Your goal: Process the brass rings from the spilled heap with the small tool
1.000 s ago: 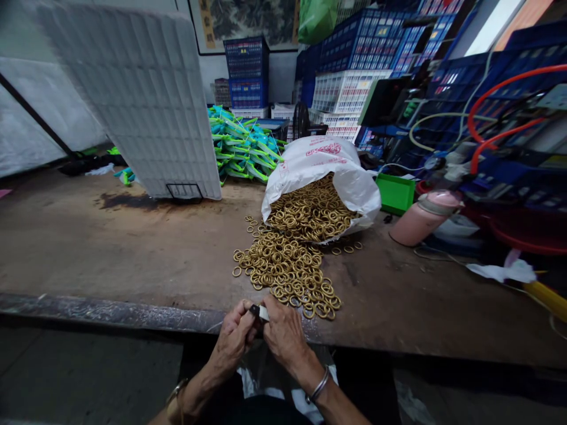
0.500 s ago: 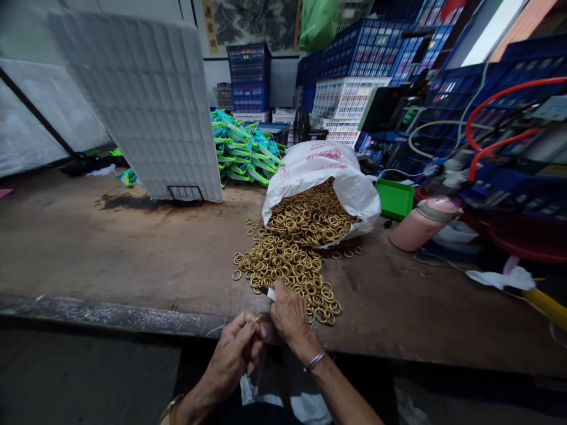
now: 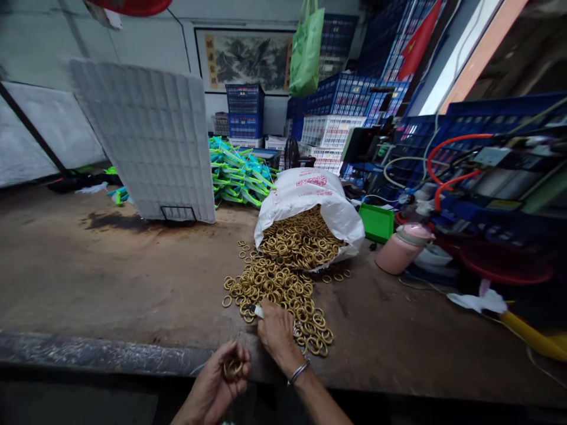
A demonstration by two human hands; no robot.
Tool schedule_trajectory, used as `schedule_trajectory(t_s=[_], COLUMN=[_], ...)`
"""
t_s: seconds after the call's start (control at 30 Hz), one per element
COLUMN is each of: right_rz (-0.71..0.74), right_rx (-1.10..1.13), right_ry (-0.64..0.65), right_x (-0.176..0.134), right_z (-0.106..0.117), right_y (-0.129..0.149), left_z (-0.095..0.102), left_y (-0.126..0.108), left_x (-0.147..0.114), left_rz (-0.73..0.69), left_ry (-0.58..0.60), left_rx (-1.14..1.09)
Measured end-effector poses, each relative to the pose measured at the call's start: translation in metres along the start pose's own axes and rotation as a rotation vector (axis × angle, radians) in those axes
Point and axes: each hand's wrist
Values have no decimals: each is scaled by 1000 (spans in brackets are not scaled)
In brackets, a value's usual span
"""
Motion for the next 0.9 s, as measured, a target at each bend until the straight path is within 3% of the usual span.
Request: schedule_trajectory(t_s=[0.13, 0.27, 0.4, 0.53, 0.63, 0.77, 0.9], right_rz=[-29, -68, -154, -275, -318, -335, -319], right_rx=[336, 815, 1064, 1240, 1359, 1440, 1316], right_ry=[-22, 61, 167, 339, 450, 518, 477], right_x=[-1, -11, -25, -32, -36, -40, -40], right_z=[6, 10, 10, 14, 20, 23, 17], right_y=[-10, -12, -6, 0, 4, 7, 7], left_z=[-5, -11, -11, -5, -1, 2, -2], left_y=[-4, -6, -2, 1, 0, -2, -2], left_x=[3, 7, 11, 11, 8, 6, 5], left_rz=[-85, -189, -365, -613, -774, -813, -729], left_ry=[39, 81, 31, 17, 139, 252, 178], left_rx=[68, 206, 385, 655, 895, 1013, 928])
Point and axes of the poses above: each hand's wrist, its own x-axis towards the middle knuckle, its own z-axis out of the back of the hand, y = z × x, and after that the axes turned 13 degrees about -x, right-handed
